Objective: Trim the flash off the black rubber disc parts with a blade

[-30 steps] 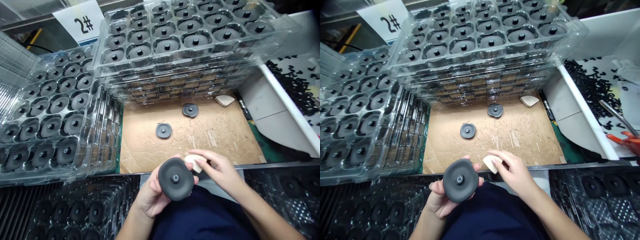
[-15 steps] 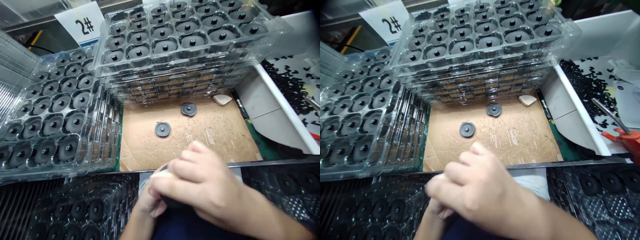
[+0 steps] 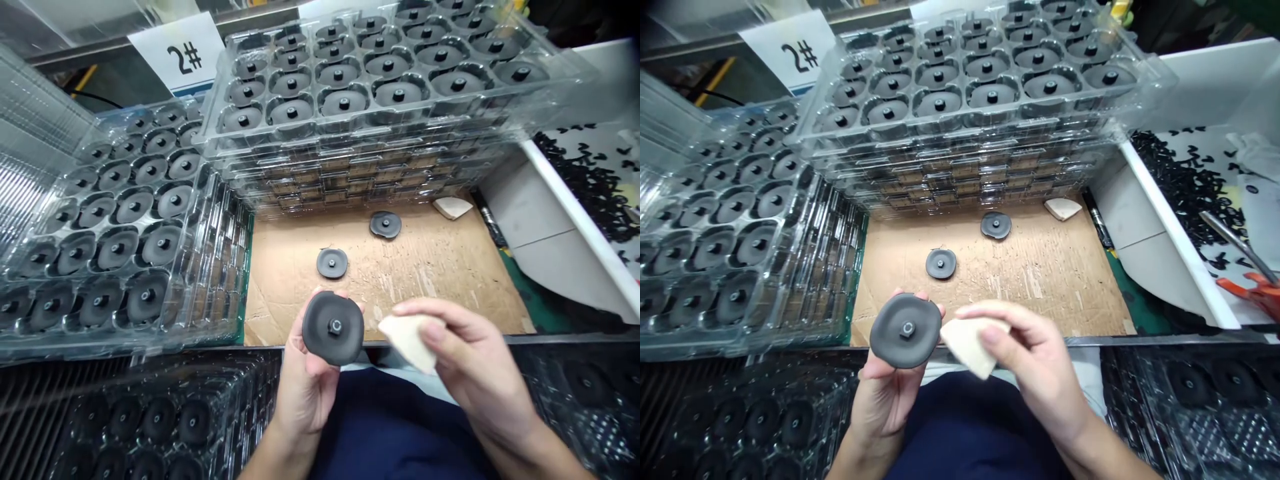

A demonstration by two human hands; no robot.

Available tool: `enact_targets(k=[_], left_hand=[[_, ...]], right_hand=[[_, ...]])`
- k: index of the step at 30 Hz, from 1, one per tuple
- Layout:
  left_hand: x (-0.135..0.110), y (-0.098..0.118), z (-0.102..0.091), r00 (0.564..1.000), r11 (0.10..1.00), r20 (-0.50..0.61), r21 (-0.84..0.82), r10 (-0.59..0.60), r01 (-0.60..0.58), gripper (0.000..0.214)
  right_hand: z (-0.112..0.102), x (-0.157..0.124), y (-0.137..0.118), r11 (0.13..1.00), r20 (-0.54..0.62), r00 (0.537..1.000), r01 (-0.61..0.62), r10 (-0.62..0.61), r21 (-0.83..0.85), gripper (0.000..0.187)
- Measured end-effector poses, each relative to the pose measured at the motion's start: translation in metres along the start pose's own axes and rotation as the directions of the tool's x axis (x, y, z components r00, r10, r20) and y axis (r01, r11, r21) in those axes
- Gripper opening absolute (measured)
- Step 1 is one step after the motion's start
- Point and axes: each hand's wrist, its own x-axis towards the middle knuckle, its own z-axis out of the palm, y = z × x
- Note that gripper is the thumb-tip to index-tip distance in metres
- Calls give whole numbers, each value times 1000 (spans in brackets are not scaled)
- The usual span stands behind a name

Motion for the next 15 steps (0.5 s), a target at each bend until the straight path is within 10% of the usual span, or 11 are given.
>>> enact_targets(k=[4, 8, 12, 15], left_hand=[[-2, -2, 1, 1000, 1000, -21, 5, -18, 18, 61], [-6, -2, -3, 996, 995, -41, 62, -75, 78, 65], [-3, -2, -14, 993, 994, -76, 43, -94, 98, 61], [-3, -3, -15, 984, 985, -60, 40, -167, 170, 66]], right_hand=[[5, 3, -16, 959, -147, 974, 130, -171, -250, 24], [29, 6, -32, 734, 204, 880, 471, -428, -489, 26], [40, 15, -30, 755, 465, 860, 445, -210, -482, 22], [45, 23, -27, 694, 367, 883, 459, -291, -554, 23]])
